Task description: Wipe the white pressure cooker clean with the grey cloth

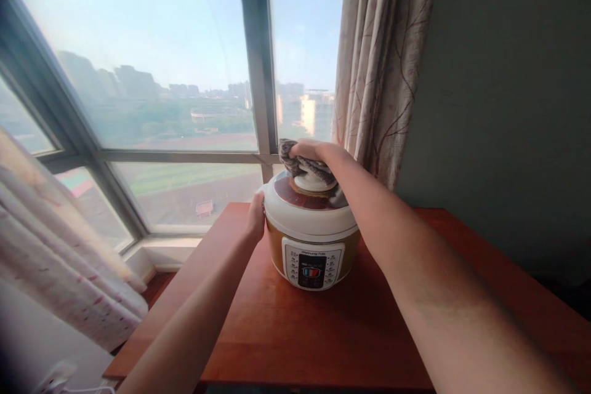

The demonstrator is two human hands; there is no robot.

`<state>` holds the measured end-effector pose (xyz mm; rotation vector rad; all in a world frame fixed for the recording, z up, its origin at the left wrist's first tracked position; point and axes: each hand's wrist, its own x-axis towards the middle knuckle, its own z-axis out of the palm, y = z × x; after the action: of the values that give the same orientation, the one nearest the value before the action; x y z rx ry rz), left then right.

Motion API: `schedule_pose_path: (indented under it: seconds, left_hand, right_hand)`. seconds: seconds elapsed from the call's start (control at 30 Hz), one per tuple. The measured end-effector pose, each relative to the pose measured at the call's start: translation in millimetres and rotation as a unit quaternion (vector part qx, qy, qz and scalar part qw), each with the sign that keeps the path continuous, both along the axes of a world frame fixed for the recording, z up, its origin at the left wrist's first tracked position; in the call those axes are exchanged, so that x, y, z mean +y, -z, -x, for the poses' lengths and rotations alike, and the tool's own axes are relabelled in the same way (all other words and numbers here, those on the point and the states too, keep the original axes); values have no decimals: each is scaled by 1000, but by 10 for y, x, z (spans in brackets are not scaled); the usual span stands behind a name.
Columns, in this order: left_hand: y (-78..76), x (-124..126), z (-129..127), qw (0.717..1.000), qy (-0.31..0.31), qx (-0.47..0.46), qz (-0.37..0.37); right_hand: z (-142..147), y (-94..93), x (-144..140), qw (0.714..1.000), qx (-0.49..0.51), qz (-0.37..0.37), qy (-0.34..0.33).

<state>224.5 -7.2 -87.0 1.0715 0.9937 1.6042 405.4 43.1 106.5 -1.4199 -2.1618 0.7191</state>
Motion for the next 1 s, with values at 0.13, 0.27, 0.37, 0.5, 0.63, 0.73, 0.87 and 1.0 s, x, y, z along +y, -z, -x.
schedule_pose_path:
  seconds: [0.13, 0.27, 0.37, 0.5, 0.63, 0.73, 0.87, 1.0]
  left_hand:
    - [-2, 8, 2, 998, -27, 8, -62]
    - [-4, -1, 25, 997, -19, 7, -73]
    - [-6, -13, 31, 998, -13, 3, -63]
    - [-19, -32, 34, 999, -4, -4, -41]
    - [-44, -42, 61, 1000, 11, -9, 21]
    - [-53, -41, 85, 999, 10, 1, 39]
    - [-36, -35, 111, 1000, 1, 19, 22]
    - [-17, -38, 139, 999, 11, 28, 12]
  right_hand:
    - [75, -71, -89, 996, -73, -21, -35]
    - [132, -117, -170, 993, -106, -31, -52]
    - [147, -128, -227, 987, -136, -46, -71]
    - [123, -125, -291, 977, -169, -73, -105]
    - [25, -106, -265, 977, -159, -85, -113]
    - [-118, -69, -187, 989, -104, -85, -64]
    - [-385, 53, -150, 996, -8, -87, 4]
    - [-680, 278, -267, 988, 106, -106, 30]
